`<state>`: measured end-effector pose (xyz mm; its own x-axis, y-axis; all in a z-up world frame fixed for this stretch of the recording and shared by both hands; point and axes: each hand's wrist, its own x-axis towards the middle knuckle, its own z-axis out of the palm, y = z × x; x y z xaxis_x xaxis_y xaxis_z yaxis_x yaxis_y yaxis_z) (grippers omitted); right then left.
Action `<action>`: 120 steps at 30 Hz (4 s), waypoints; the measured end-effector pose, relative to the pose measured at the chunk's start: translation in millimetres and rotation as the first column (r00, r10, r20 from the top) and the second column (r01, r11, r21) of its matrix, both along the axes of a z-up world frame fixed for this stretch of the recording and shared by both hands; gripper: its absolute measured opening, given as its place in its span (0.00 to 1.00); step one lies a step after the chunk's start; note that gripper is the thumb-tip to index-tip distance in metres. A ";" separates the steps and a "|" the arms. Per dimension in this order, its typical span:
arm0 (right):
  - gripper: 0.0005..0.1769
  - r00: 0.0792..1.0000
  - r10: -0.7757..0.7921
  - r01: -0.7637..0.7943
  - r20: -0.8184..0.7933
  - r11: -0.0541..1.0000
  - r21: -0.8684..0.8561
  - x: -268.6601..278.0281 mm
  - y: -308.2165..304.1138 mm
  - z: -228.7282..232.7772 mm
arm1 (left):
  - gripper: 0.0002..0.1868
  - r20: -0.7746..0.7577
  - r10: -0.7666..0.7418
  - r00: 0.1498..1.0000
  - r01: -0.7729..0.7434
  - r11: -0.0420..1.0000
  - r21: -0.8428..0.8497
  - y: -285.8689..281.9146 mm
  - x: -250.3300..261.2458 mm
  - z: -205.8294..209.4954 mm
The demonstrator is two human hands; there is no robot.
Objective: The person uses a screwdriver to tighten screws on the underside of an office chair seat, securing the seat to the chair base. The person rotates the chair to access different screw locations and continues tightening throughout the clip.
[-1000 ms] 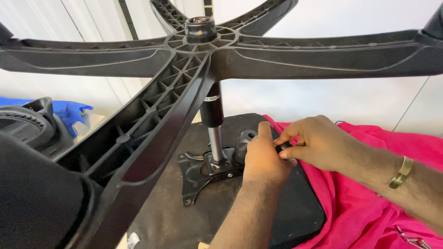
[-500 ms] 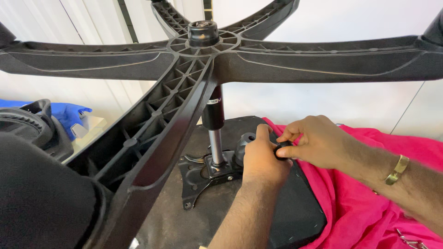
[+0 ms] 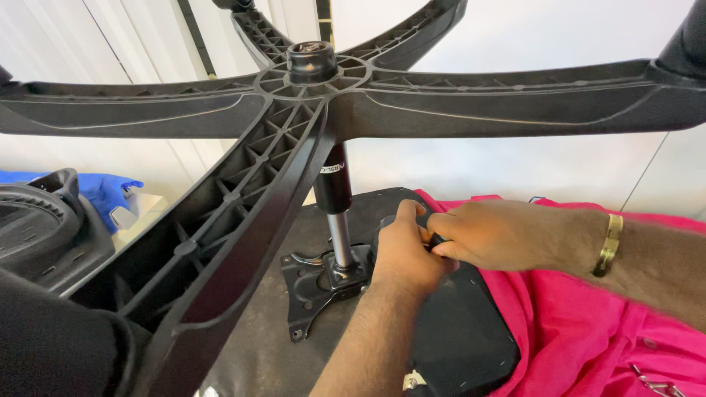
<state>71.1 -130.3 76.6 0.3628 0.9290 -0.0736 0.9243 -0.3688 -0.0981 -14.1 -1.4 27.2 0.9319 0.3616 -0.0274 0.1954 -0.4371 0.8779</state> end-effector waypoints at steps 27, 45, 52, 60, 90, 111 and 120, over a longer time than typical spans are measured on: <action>0.25 0.866 -0.462 0.467 -0.192 0.884 -0.018 15.5 54.5 -23.3 | 0.41 -0.059 -0.051 0.997 0.053 0.998 0.030 37.7 22.2 -34.7; 0.28 0.933 -0.357 0.349 -0.036 0.926 -0.147 6.5 38.1 -22.7 | 0.51 -0.253 0.066 0.965 -0.112 0.979 -0.171 29.6 -45.1 -84.8; 0.29 0.948 -0.319 0.314 0.009 0.928 -0.201 -12.8 40.0 -11.9 | 0.52 -0.239 0.099 0.966 -0.154 0.962 -0.224 30.4 -58.3 -85.5; 0.29 0.943 -0.325 0.333 0.076 0.915 -0.228 -25.5 43.5 -5.5 | 0.52 -0.344 0.068 0.936 -0.181 0.933 -0.310 33.9 -71.5 -73.5; 0.31 0.949 -0.275 0.304 0.156 0.930 -0.208 -16.5 40.0 -11.8 | 0.32 0.016 0.006 1.000 -0.004 0.991 -0.137 12.2 -49.7 -66.6; 0.24 0.969 -0.246 0.244 0.022 0.943 -0.227 1.3 49.2 -22.2 | 0.60 -0.706 -0.270 0.655 0.597 0.757 0.264 20.7 -103.6 -158.8; 0.25 0.938 -0.345 0.343 0.021 0.919 -0.194 -6.3 60.1 -21.1 | 0.59 -0.753 -0.264 0.603 0.627 0.740 0.243 23.3 -93.2 -155.0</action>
<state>64.8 -70.2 55.5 0.6552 0.7148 -0.2447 0.7363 -0.6766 -0.0051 -107.3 21.9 -127.8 0.7750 0.0390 -0.6307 0.2770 -0.9181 0.2836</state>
